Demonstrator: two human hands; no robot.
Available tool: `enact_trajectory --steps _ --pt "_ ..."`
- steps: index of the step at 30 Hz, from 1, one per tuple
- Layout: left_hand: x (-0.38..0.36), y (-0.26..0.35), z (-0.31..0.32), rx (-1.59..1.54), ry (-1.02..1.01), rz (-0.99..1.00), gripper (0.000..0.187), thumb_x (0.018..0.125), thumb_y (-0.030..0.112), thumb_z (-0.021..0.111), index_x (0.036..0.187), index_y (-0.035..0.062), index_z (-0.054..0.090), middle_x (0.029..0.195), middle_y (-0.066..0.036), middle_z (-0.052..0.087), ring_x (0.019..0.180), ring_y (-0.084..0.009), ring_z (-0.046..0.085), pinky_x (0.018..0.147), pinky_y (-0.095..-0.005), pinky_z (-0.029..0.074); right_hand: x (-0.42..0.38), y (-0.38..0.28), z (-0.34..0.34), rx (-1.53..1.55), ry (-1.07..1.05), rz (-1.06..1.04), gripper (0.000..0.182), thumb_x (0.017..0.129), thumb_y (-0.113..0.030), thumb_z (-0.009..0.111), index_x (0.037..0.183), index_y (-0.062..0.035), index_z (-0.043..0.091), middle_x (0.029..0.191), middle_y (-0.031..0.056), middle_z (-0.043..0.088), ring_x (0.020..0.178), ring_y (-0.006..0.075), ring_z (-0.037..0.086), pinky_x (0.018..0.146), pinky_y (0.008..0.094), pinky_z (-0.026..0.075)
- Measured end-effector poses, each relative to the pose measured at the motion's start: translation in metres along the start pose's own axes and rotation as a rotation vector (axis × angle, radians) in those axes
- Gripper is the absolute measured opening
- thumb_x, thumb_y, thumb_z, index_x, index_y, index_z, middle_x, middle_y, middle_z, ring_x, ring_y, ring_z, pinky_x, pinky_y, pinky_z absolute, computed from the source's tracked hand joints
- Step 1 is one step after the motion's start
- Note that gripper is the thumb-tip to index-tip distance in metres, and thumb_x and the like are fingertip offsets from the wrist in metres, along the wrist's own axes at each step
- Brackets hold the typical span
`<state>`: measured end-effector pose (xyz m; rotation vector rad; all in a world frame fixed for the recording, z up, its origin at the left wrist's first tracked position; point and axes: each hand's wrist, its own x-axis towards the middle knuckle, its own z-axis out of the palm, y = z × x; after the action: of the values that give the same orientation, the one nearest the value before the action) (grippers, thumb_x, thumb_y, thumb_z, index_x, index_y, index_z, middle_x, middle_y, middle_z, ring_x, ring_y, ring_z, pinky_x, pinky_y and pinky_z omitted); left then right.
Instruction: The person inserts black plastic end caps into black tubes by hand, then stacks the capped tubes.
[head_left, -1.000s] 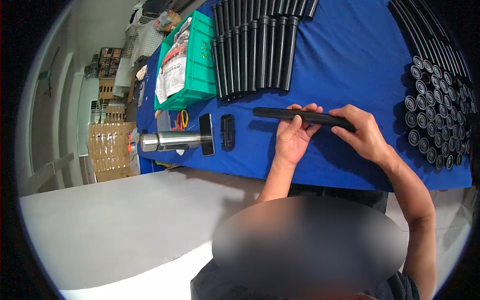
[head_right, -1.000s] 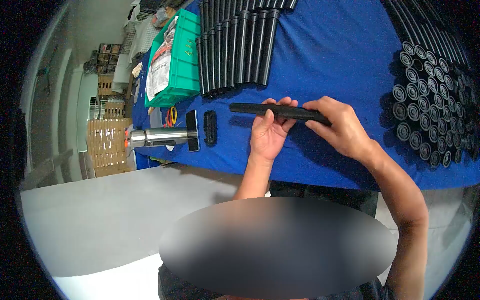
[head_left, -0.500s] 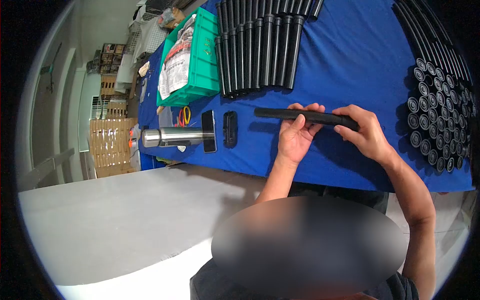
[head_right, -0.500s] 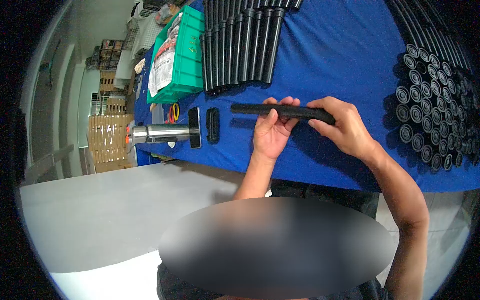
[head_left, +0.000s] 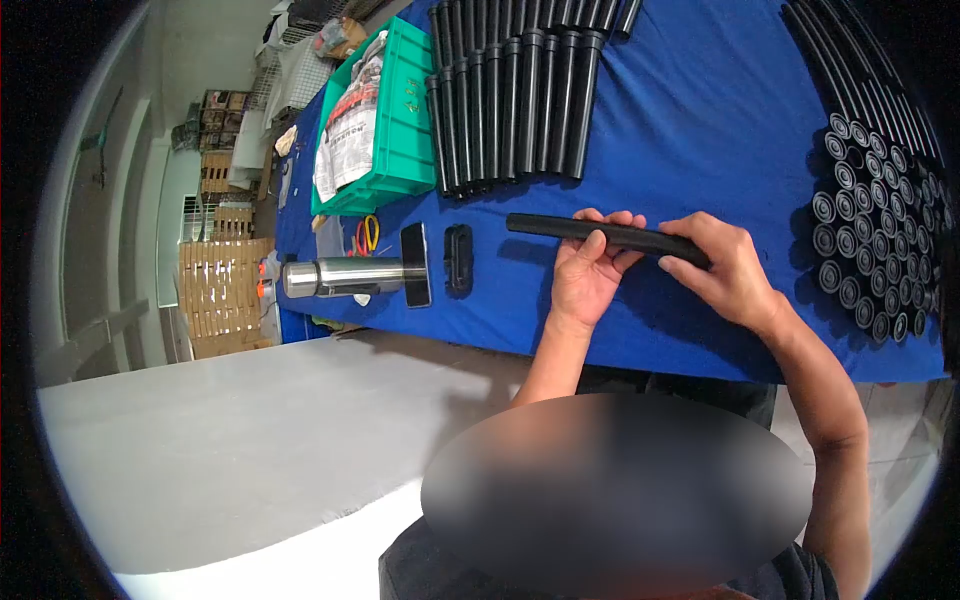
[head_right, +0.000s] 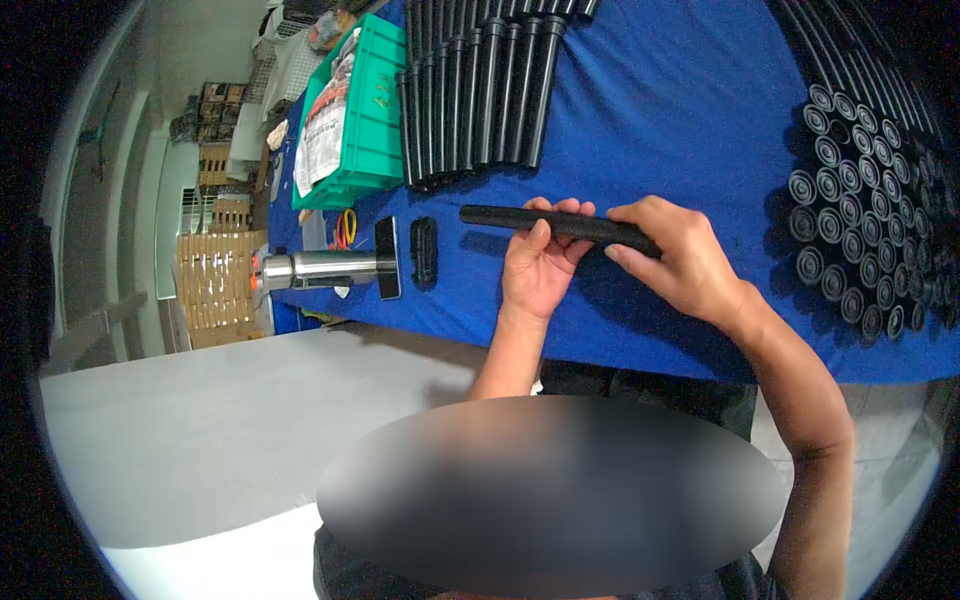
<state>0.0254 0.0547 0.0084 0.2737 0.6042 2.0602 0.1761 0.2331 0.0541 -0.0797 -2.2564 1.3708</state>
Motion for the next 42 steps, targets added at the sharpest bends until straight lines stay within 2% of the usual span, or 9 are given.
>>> enact_trajectory --steps 4,9,12,17,21,26,32,34,42 --pt "0.002 0.001 0.008 0.038 0.023 -0.010 0.021 0.101 0.010 0.060 0.122 0.0076 0.060 0.130 -0.021 0.063 0.130 -0.0388 0.056 0.104 -0.0543 0.054 0.005 0.004 -0.006 0.549 -0.161 0.663 0.032 0.088 -0.007 0.073 0.117 0.0023 0.067 0.091 0.0096 0.067 0.072 0.0153 0.066 0.065 0.0320 0.055" --pt "-0.001 0.001 0.005 -0.016 0.039 -0.007 0.021 0.101 0.009 0.059 0.122 0.0085 0.060 0.130 -0.021 0.063 0.130 -0.0375 0.057 0.105 -0.0534 0.054 0.003 0.003 0.002 -0.149 0.027 -0.202 0.039 0.086 -0.007 0.074 0.122 0.0023 0.062 0.094 0.0119 0.067 0.076 0.0216 0.069 0.069 0.0368 0.057" --pt "-0.001 0.001 0.004 -0.020 0.041 -0.004 0.020 0.101 0.009 0.060 0.121 0.0094 0.059 0.130 -0.020 0.064 0.129 -0.0362 0.058 0.104 -0.0521 0.054 0.012 -0.014 -0.012 0.646 -0.271 0.804 0.043 0.082 -0.003 0.075 0.122 0.0006 0.062 0.103 0.0159 0.065 0.086 0.0317 0.069 0.075 0.0407 0.058" --pt "0.003 0.000 0.003 0.003 0.048 -0.009 0.022 0.102 0.011 0.058 0.123 0.0087 0.061 0.131 -0.021 0.064 0.131 -0.0378 0.056 0.105 -0.0526 0.054 -0.001 0.010 0.006 -0.176 -0.003 -0.180 0.040 0.085 -0.012 0.078 0.121 -0.0003 0.064 0.093 0.0181 0.069 0.086 0.0324 0.070 0.074 0.0360 0.056" --pt "-0.001 0.002 -0.002 -0.014 0.016 0.008 0.022 0.102 0.012 0.059 0.123 0.0081 0.061 0.132 -0.020 0.064 0.133 -0.0377 0.054 0.107 -0.0525 0.052 0.015 -0.023 -0.016 0.378 -0.327 0.710 0.039 0.083 -0.006 0.075 0.120 -0.0021 0.064 0.099 0.0179 0.064 0.092 0.0365 0.067 0.076 0.0401 0.057" --pt "-0.001 0.002 0.014 0.071 0.125 -0.022 0.020 0.100 0.016 0.063 0.119 0.0103 0.060 0.127 -0.019 0.065 0.125 -0.0361 0.060 0.103 -0.0505 0.054 -0.004 0.010 0.006 -0.223 -0.035 -0.189 0.042 0.083 -0.008 0.074 0.122 -0.0023 0.061 0.104 0.0160 0.063 0.089 0.0367 0.067 0.079 0.0440 0.057" --pt "-0.002 0.004 -0.001 0.115 0.054 -0.008 0.032 0.097 0.020 0.067 0.126 0.0074 0.062 0.128 -0.022 0.065 0.130 -0.0386 0.056 0.112 -0.0557 0.045 0.005 -0.009 -0.014 0.308 -0.318 0.465 0.044 0.087 -0.016 0.074 0.126 -0.0032 0.060 0.104 0.0164 0.065 0.089 0.0354 0.068 0.077 0.0433 0.058" --pt "-0.001 0.006 -0.007 0.101 0.013 -0.031 0.036 0.100 0.021 0.062 0.131 0.0025 0.059 0.137 -0.019 0.060 0.134 -0.0357 0.052 0.118 -0.0535 0.038 -0.007 0.017 0.009 -0.086 -0.004 -0.170 0.043 0.088 -0.018 0.073 0.127 -0.0025 0.059 0.101 0.0184 0.064 0.086 0.0352 0.068 0.075 0.0444 0.058" --pt "-0.001 0.007 -0.006 0.028 0.017 -0.013 0.032 0.102 0.012 0.059 0.132 0.0008 0.055 0.133 -0.021 0.062 0.131 -0.0376 0.055 0.112 -0.0520 0.047 -0.006 0.023 0.012 0.114 -0.070 0.008 0.043 0.087 -0.017 0.072 0.124 -0.0007 0.059 0.097 0.0192 0.063 0.087 0.0379 0.066 0.073 0.0476 0.055"
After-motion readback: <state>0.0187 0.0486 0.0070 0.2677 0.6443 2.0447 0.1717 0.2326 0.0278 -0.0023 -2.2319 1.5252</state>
